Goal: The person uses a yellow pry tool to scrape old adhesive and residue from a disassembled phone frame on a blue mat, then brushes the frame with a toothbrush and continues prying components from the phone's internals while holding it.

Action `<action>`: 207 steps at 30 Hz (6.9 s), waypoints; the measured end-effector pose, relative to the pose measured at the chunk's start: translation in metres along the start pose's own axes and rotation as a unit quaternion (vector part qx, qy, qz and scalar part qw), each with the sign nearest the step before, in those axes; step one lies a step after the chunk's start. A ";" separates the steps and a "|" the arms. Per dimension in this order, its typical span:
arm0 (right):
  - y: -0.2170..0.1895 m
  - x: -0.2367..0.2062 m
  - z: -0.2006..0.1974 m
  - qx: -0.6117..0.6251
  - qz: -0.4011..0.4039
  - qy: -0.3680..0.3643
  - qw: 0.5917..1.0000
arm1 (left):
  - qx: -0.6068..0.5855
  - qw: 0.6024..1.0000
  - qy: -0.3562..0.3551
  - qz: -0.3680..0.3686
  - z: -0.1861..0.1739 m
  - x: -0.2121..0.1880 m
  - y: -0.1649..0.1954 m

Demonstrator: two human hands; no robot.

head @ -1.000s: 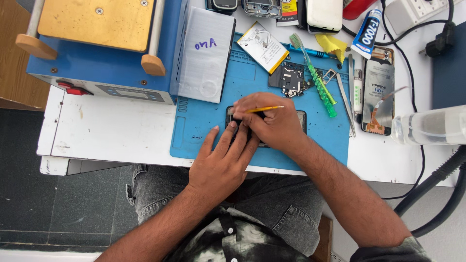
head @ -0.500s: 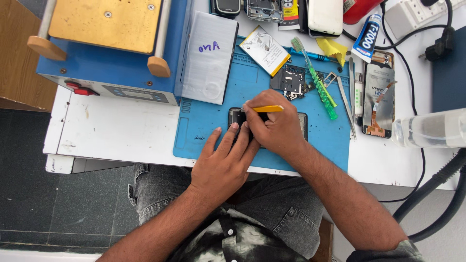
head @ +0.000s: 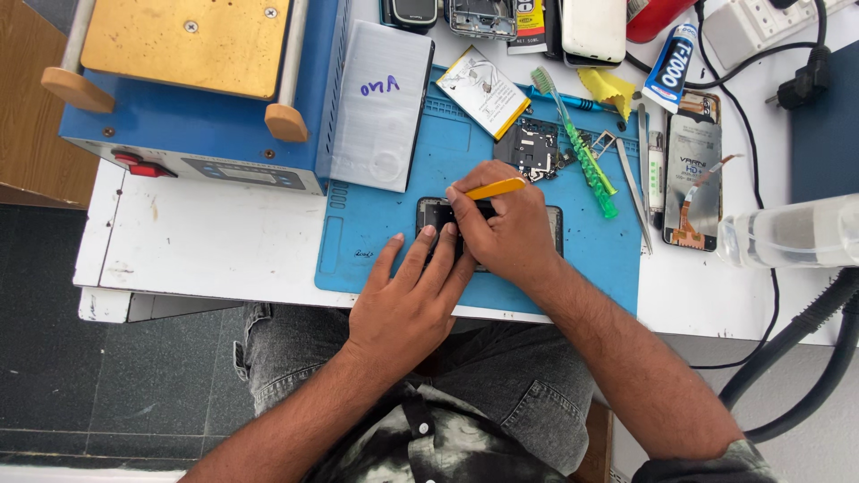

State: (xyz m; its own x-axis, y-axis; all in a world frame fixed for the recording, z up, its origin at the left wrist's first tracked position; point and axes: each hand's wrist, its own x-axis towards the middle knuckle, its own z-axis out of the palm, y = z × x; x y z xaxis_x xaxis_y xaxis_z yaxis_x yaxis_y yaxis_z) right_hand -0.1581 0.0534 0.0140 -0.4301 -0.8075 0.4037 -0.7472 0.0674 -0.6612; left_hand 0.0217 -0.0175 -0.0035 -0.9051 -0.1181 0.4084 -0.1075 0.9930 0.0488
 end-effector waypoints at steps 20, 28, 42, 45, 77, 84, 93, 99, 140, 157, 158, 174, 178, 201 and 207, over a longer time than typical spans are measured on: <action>-0.006 0.007 -0.008 0.042 -0.126 -0.105 0.986 | -0.015 1.000 -0.006 0.002 0.003 -0.001 0.000; -0.008 0.005 -0.008 0.007 -0.025 -0.019 0.999 | -0.008 1.000 -0.016 -0.002 -0.001 -0.002 -0.002; 0.023 -0.015 -0.053 0.056 0.124 -0.042 0.990 | -0.015 0.998 -0.053 -0.009 -0.005 -0.001 -0.002; 0.027 -0.018 -0.048 0.055 0.103 -0.038 0.992 | -0.003 0.998 -0.054 -0.009 -0.004 -0.001 -0.002; -0.003 0.001 -0.027 0.038 0.059 -0.069 0.995 | -0.004 1.000 -0.031 0.000 -0.001 -0.003 -0.002; -0.020 0.012 -0.004 0.002 -0.010 -0.074 0.997 | 0.005 1.000 -0.024 0.003 0.003 -0.004 -0.002; -0.003 -0.005 -0.077 -0.070 0.130 -0.109 0.983 | -0.006 0.999 -0.037 0.003 0.000 -0.002 -0.003; 0.018 -0.025 -0.078 -0.013 0.113 -0.083 0.990 | -0.016 0.999 -0.044 -0.003 -0.001 -0.003 -0.002; 0.036 -0.039 -0.062 0.015 0.033 -0.024 0.999 | -0.004 0.999 -0.043 -0.001 -0.001 -0.002 -0.003; 0.025 -0.038 -0.059 -0.014 0.035 -0.007 0.999 | 0.010 0.999 -0.043 -0.002 -0.004 -0.002 -0.003; 0.026 -0.039 -0.058 -0.010 0.037 -0.004 0.999 | 0.007 0.999 -0.044 -0.002 -0.004 -0.002 -0.003; 0.031 -0.036 -0.056 0.006 0.004 -0.013 1.000 | 0.010 0.999 -0.048 0.003 -0.001 -0.003 -0.003; 0.030 -0.036 -0.057 0.017 0.012 -0.012 1.000 | 0.005 0.999 -0.047 0.003 -0.001 -0.003 -0.003; 0.034 -0.067 -0.080 -0.009 0.064 0.118 0.991 | 0.024 0.999 -0.035 -0.019 0.003 -0.007 -0.006; 0.032 -0.076 -0.068 0.043 0.148 0.133 0.979 | 0.007 0.996 -0.081 -0.036 -0.010 -0.005 -0.004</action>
State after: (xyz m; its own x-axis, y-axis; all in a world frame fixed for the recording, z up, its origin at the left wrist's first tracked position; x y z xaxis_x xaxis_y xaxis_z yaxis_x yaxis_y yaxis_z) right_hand -0.1838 0.1567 0.0052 -0.7464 -0.5782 0.3295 -0.5298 0.2166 -0.8200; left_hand 0.0302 -0.0205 0.0031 -0.9492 -0.1878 0.2524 -0.1784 0.9821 0.0597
